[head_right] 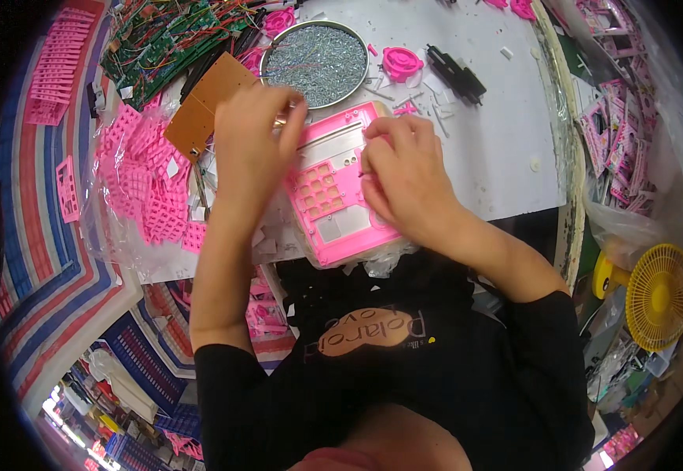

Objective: Assembling small electronic toy components into plastic frames using hand tools.

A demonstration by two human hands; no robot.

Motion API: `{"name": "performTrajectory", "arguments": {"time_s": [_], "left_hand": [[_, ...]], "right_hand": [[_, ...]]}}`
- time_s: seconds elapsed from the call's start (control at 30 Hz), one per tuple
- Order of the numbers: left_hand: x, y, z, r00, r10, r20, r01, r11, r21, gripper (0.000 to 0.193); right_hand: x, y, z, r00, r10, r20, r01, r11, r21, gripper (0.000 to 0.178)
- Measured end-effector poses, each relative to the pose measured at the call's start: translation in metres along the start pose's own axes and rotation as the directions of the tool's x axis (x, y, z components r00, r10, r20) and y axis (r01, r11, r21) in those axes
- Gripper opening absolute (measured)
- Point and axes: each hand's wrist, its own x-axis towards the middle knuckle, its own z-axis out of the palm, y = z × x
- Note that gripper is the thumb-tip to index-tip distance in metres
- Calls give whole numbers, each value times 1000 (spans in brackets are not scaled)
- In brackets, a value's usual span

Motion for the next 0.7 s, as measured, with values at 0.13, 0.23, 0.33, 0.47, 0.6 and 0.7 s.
{"name": "performTrajectory", "arguments": {"time_s": [0.13,0.23,0.33,0.47,0.6,0.7], "left_hand": [[40,-37,32,981,173,86,-188,953,237,12],[46,-36,33,975,191,111,-211,953,216,14],[59,-26,41,970,217,106,-233,956,180,15],[53,-28,31,967,219,126,-236,962,137,13],[14,25,-3,947,322,16,-321,946,-40,6],[-43,46,-7,972,230,54,-216,956,-200,12]], "right_hand": [[23,37,-47,925,-5,-379,131,942,308,36],[74,99,-101,662,59,-747,317,882,350,30],[119,107,-138,808,230,-542,314,611,727,41],[163,69,-126,991,54,-124,72,566,821,56],[139,76,-113,981,-183,56,5,319,948,51],[94,24,-69,987,-147,-71,101,211,972,41]]}}
